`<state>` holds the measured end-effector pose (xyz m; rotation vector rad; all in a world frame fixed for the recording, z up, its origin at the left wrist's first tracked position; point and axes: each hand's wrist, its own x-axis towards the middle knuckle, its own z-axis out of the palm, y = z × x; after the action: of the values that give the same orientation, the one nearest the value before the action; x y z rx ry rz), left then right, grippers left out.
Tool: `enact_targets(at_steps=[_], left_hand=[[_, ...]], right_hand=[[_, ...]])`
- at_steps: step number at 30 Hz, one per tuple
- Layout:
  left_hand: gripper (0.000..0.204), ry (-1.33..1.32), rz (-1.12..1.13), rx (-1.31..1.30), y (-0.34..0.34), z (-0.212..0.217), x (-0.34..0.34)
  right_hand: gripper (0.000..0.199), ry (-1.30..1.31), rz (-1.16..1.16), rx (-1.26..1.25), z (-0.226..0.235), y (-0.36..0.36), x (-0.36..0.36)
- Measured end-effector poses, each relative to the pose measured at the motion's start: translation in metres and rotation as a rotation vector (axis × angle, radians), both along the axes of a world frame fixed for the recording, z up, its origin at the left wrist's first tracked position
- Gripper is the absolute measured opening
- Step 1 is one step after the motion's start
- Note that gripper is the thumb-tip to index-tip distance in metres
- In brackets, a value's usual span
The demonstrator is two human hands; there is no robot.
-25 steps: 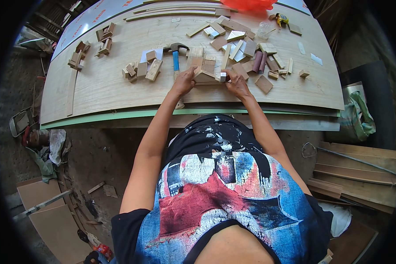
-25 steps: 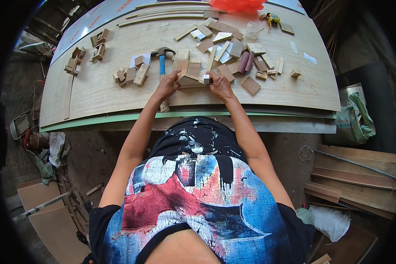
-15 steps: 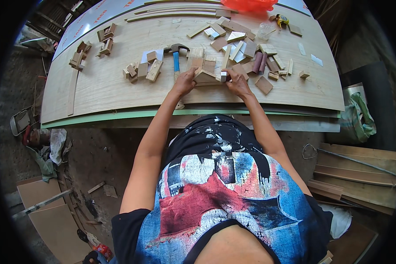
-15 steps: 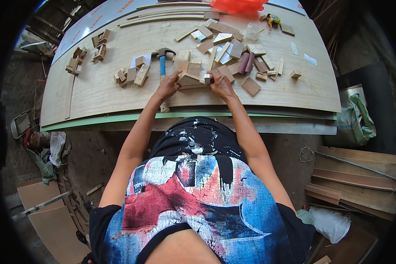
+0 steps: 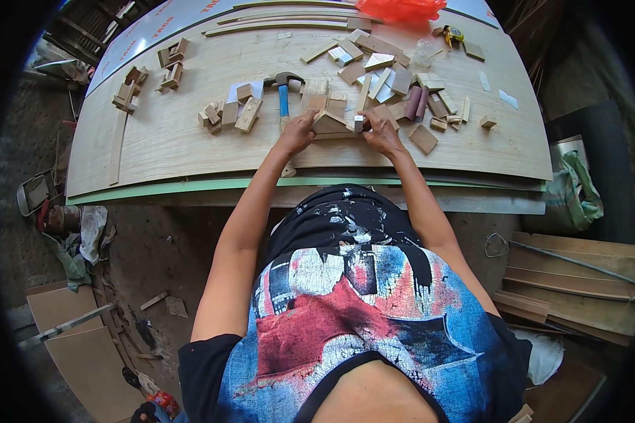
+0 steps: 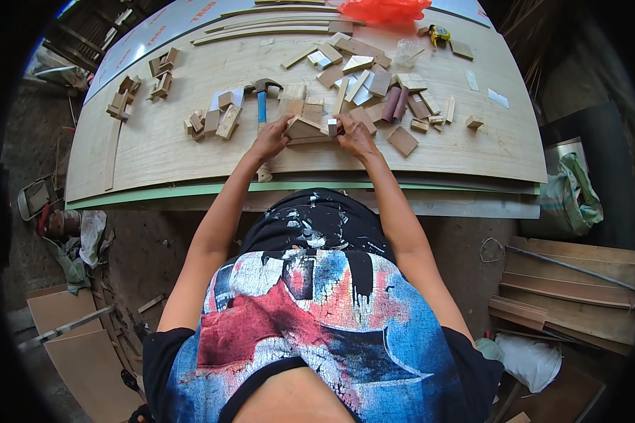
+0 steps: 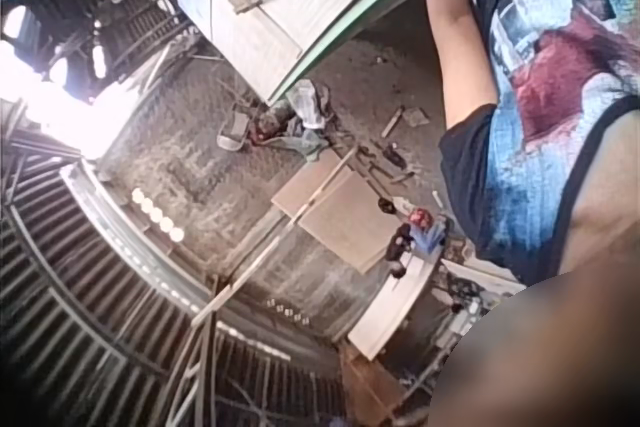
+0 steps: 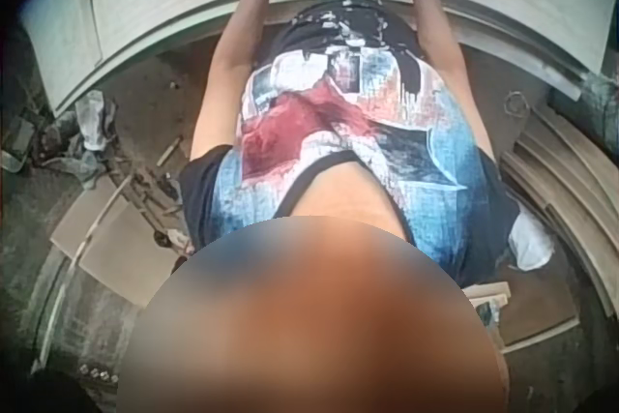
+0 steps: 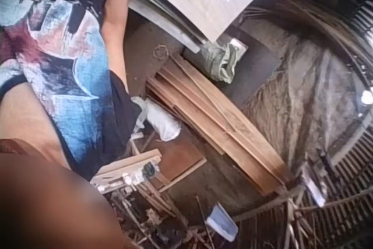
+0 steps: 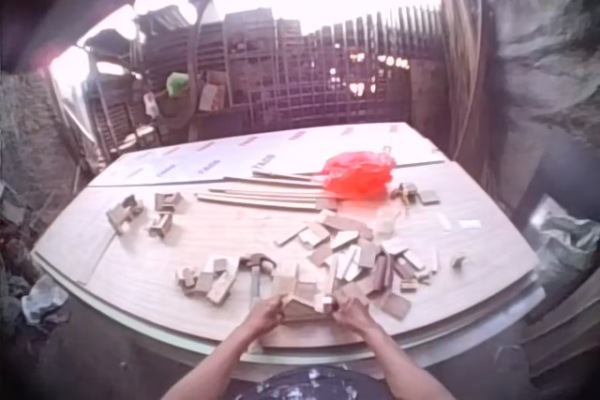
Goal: Assembling small wooden pieces using wood glue to create miniature chairs.
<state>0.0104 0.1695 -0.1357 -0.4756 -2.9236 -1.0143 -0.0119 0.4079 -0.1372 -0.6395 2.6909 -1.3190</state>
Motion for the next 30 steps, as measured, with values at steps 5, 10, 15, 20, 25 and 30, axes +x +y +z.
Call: enact_targets(at_steps=[5,10,15,20,25,30], left_hand=[[0.058,-0.015,0.0,-0.024,-0.001,0.001,0.0],[0.051,-0.035,0.01,-0.033,0.004,0.012,0.003],[0.052,-0.013,0.015,-0.026,0.005,0.012,0.006],[0.051,0.121,-0.002,-0.012,0.003,0.002,0.01],[0.052,0.171,-0.019,-0.047,0.006,0.001,0.012],[0.051,0.279,-0.045,-0.077,0.005,-0.006,0.013]], right_hand=[[0.043,-0.015,0.011,0.0,0.003,-0.001,-0.001],[0.042,-0.014,0.013,0.0,0.003,-0.001,0.0],[0.039,0.021,0.019,-0.028,0.001,-0.001,0.001],[0.035,0.101,0.019,-0.026,0.001,-0.002,0.006],[0.032,0.153,-0.006,-0.015,-0.006,-0.001,0.008],[0.034,0.189,-0.008,0.009,-0.012,-0.001,0.008]])
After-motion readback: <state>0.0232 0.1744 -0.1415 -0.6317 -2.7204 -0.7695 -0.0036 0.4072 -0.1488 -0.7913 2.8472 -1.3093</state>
